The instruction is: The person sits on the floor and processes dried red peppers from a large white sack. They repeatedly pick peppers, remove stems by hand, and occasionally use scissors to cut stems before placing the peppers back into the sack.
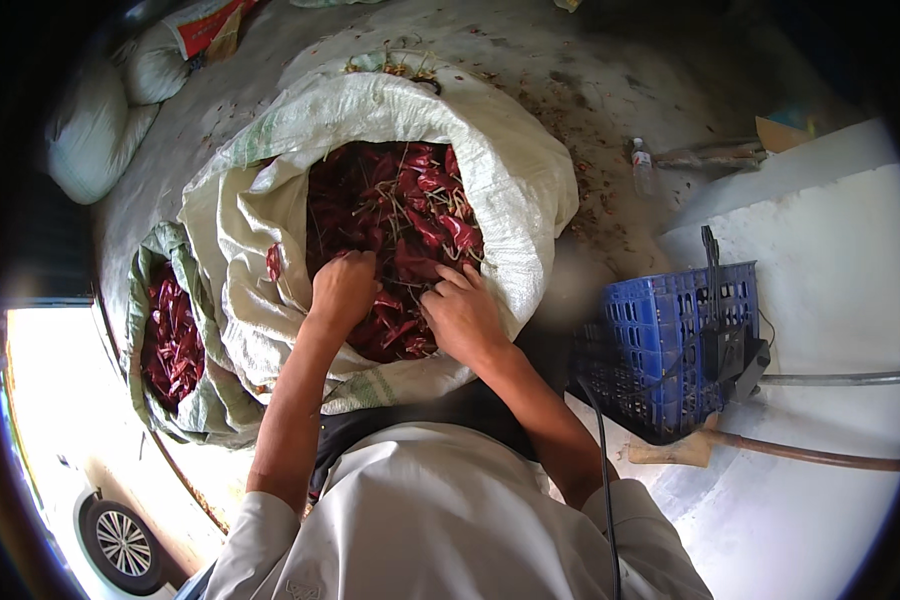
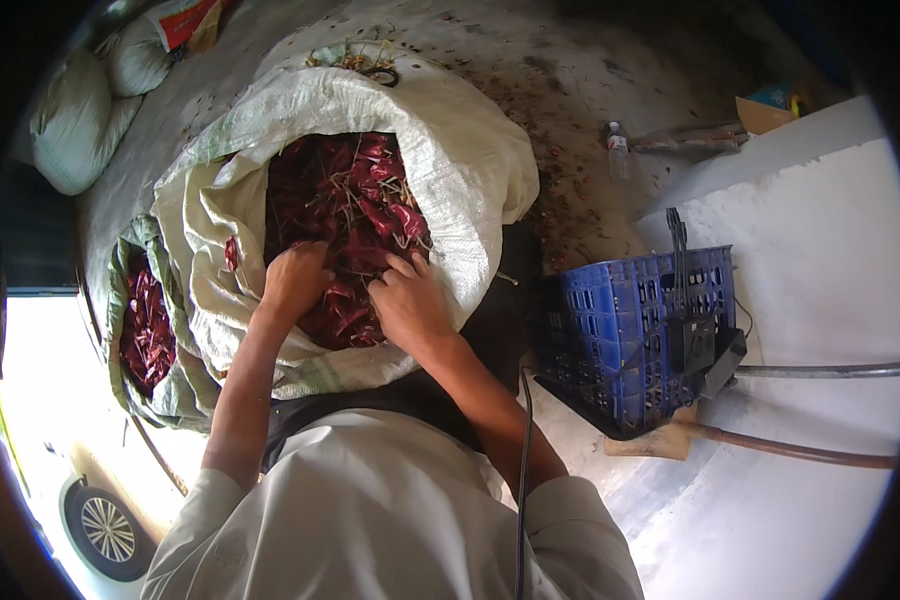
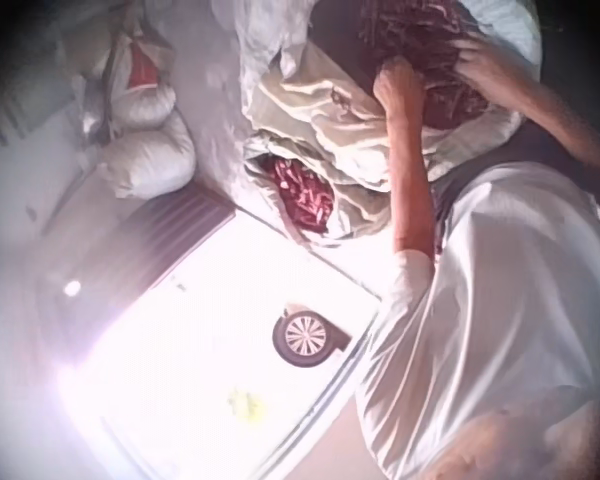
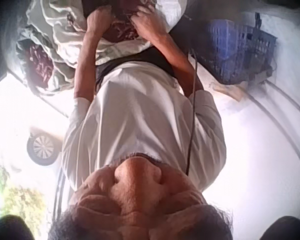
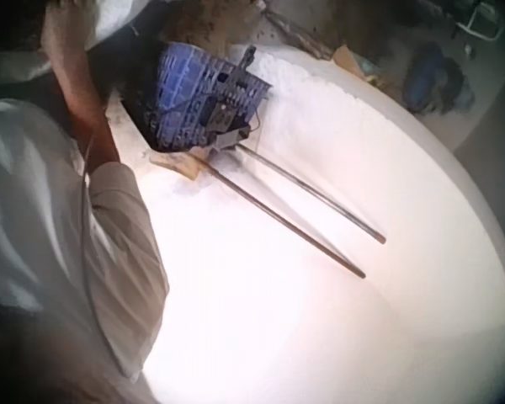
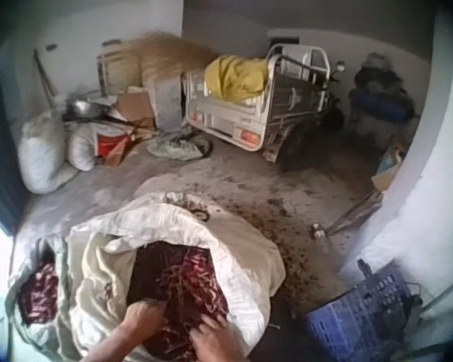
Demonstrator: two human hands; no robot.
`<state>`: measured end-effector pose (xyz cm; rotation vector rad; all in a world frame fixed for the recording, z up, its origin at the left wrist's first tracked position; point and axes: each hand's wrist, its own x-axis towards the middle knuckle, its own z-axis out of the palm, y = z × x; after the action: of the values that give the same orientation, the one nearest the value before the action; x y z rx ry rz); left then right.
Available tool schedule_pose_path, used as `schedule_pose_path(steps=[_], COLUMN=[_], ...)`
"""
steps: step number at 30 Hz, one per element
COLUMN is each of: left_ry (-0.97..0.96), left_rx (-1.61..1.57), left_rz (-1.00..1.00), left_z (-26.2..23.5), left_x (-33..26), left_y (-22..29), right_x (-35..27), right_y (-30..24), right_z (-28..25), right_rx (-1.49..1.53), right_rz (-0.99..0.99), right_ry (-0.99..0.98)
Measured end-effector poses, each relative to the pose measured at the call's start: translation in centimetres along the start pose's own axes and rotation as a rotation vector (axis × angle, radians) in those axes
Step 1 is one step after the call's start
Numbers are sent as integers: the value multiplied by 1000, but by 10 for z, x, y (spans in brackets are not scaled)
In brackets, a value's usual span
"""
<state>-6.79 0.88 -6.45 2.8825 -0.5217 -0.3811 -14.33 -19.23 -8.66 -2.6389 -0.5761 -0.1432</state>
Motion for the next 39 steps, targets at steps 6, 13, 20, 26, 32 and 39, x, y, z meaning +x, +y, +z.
schedule_pose_path(steps=[6,13,20,26,32,39], left_ry=[403,475,153,-15,-47,-49], left_rx=[-66,-324,-927,-811,-767,-779], left_rz=[21,163,54,193,221,223], left_z=[-1,-21,-8,-14,-14,-1], left_x=[-40,-74,-97,-101,-99,-102], left_y=[-11,17,35,41,41,44], right_x=[-3,17,-2,-4,-7,-4], right_y=[6,-26,-29,-34,-36,-20], right_z=[-2,-17,-20,-33,-33,-31], right_rx=[132,577,729,756,831,706], right_rz=[58,232,94,97,230,69], right_ry=[144,131,31,7,-11,-89])
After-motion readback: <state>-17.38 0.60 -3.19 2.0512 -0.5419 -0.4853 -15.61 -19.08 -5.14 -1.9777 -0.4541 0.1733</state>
